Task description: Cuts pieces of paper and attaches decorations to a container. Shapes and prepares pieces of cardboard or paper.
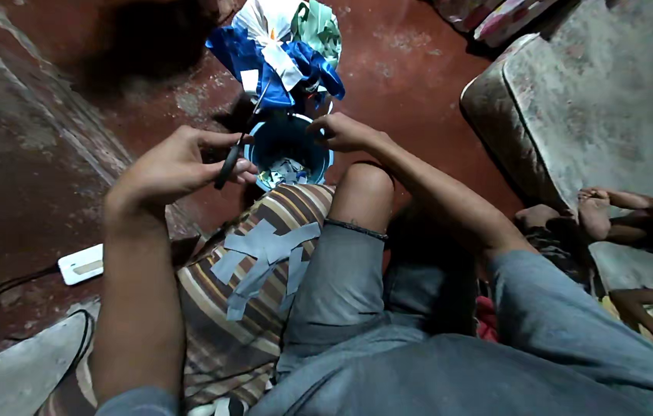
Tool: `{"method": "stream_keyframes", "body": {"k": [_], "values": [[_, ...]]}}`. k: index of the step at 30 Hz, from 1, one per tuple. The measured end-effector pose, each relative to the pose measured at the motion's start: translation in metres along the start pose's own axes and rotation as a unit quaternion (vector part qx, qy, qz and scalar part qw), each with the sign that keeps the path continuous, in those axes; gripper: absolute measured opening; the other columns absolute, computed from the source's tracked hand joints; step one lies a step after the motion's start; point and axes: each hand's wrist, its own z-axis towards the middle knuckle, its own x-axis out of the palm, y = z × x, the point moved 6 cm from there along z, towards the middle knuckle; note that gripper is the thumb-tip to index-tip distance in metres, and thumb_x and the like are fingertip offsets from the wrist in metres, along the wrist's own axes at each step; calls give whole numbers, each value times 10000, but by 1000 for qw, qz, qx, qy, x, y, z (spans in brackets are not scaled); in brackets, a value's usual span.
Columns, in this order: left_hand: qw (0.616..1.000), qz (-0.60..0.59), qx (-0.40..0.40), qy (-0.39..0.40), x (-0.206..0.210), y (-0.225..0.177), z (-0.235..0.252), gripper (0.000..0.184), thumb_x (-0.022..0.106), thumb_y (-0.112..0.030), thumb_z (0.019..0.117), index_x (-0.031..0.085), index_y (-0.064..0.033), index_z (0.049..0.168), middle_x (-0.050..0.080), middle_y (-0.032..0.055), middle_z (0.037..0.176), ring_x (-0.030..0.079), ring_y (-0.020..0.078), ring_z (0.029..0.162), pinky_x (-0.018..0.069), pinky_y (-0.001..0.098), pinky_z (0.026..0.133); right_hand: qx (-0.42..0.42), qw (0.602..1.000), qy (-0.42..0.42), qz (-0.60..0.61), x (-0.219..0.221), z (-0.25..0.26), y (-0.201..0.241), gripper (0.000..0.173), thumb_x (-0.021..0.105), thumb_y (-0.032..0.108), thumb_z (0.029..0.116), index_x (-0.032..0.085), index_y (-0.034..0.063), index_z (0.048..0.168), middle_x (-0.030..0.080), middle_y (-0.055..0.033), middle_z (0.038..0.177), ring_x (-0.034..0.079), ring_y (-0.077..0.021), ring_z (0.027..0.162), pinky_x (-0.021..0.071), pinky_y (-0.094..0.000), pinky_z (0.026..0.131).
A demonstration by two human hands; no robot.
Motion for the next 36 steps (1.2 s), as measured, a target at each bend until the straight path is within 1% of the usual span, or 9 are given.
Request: {"method": "stream_keyframes", "body": {"k": [2,5,8,12,18,22,26,32,36], "values": [[1000,1,8,-11,4,-4,-1,422,645,12,947,592,-4,1365,766,75,968,752,159,844,630,267,773,-100,992,-51,49,-10,-40,62,215,611,119,998,701,-8,1147,710,-133,991,685,-194,832,580,-389,808],[1000,-3,25,-4,10,-6,3,404,636,17,949,600,-6,1351,763,70,960,748,145,834,626,260,774,-223,972,-55,55,11,-97,147,182,679,198,970,738,32,1012,689,-74,928,660,-132,812,575,-310,756],[1000,5,26,15,18,-7,4,403,636,20,953,601,0,1354,765,86,959,754,169,854,630,284,792,-239,970,-43,-24,61,-120,179,188,731,220,939,755,72,1053,683,-94,1035,661,-213,988,558,-372,886],[999,28,26,35,23,-8,5,405,647,-9,957,603,-18,1359,765,87,961,748,162,843,622,278,782,-199,974,-64,-84,95,-111,168,156,734,119,906,713,28,1031,652,-162,1107,636,-305,1062,548,-423,916],[999,17,27,38,22,-8,5,427,632,33,949,587,-1,1373,767,98,963,751,173,854,622,280,791,-186,979,-62,-55,93,-105,161,193,755,57,875,695,28,1057,671,-125,928,665,-276,922,558,-419,865],[999,18,28,37,21,-11,5,419,653,8,951,600,-20,1365,771,79,964,753,157,850,622,268,779,-173,979,-52,92,64,-103,155,228,765,39,860,676,-9,1064,676,-100,858,667,-212,800,574,-424,790],[998,-25,62,23,27,-13,11,377,661,-17,946,621,-39,1320,766,65,1022,747,138,887,619,256,801,-186,931,-87,301,18,-97,136,264,696,47,912,621,-75,1133,649,-89,886,625,-99,756,560,-270,701],[999,-32,27,-2,28,-3,19,352,658,-6,952,610,-22,1299,754,78,1037,743,147,919,618,289,845,-142,875,-98,452,3,-90,111,510,618,-52,930,441,-9,1406,598,-145,1110,648,-177,836,597,-327,706],[1000,-16,17,0,29,-2,20,365,669,12,938,621,-25,1298,760,88,1023,747,153,911,617,282,839,-143,851,-65,501,10,-92,95,320,564,-50,965,526,1,1279,630,-115,1135,661,-155,799,603,-326,693]]}}
